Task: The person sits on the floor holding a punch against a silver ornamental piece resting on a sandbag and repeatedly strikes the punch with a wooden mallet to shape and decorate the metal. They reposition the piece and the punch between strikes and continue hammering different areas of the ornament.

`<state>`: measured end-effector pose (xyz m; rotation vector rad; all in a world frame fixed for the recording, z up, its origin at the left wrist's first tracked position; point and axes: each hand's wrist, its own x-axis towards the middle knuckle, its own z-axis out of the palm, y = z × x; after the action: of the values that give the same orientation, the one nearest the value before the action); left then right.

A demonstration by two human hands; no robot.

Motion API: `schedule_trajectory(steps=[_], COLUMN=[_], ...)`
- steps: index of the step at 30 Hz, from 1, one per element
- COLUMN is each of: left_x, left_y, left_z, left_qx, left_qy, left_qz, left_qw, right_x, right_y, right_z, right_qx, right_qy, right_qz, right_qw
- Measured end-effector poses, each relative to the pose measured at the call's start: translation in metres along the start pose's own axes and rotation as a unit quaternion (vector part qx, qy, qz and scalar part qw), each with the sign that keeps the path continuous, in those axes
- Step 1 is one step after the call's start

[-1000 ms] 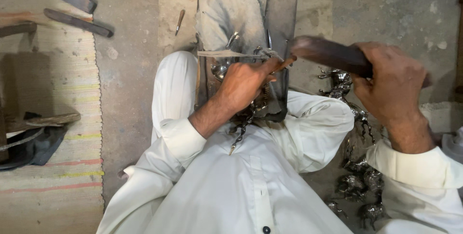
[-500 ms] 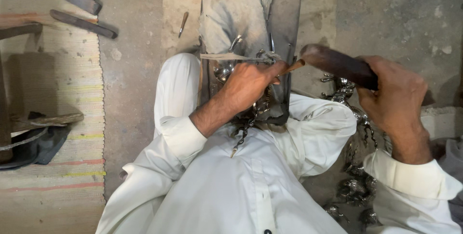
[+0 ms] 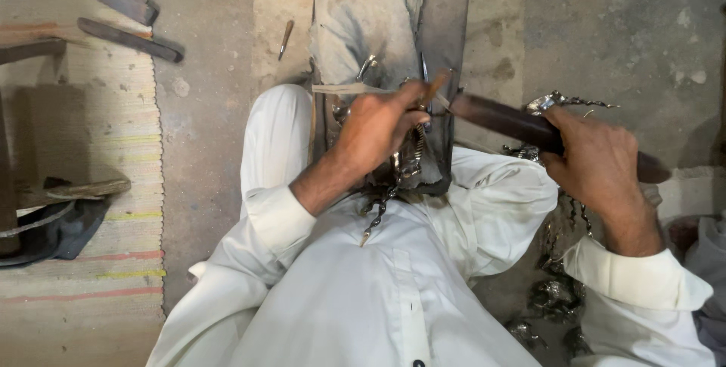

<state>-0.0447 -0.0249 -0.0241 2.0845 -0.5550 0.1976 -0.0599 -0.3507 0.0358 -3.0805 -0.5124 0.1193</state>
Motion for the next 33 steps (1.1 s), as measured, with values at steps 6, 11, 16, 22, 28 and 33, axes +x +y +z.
schedule_trajectory(steps=[6,11,16,22,28,33], left_x=[-0.015,-0.020,-0.024,-0.024,-0.032,-0.035], left_y=[-0.002,-0.005,-0.002,-0.002,-0.002,-0.003], left_z=[0.001,0.007,0.012,0.013,0.015,0.018], left_qx=[-0.021,0.019,0.040,0.045,0.025,0.038], left_qy=[0.043,0.036,0.057,0.046,0.093,0.086], left_qz=[-0.031,-0.020,-0.015,-0.034,0.034,0.035], left_qw=[0.998,0.999,0.997,0.997,0.995,0.995], right_x=[0.013,0.028,0.037,0.043,0.042,0.035], right_y=[-0.017,-0.032,-0.046,-0.066,-0.079,-0.079], right_z=[-0.008,-0.041,-0.084,-0.113,-0.114,-0.107], right_qx=[0.115,0.042,-0.182,-0.175,-0.152,-0.147], right_qy=[0.119,0.166,0.114,0.076,0.141,0.148], right_qz=[0.005,-0.056,-0.126,-0.126,-0.175,-0.178], right_qw=[0.986,0.984,0.969,0.974,0.962,0.962])
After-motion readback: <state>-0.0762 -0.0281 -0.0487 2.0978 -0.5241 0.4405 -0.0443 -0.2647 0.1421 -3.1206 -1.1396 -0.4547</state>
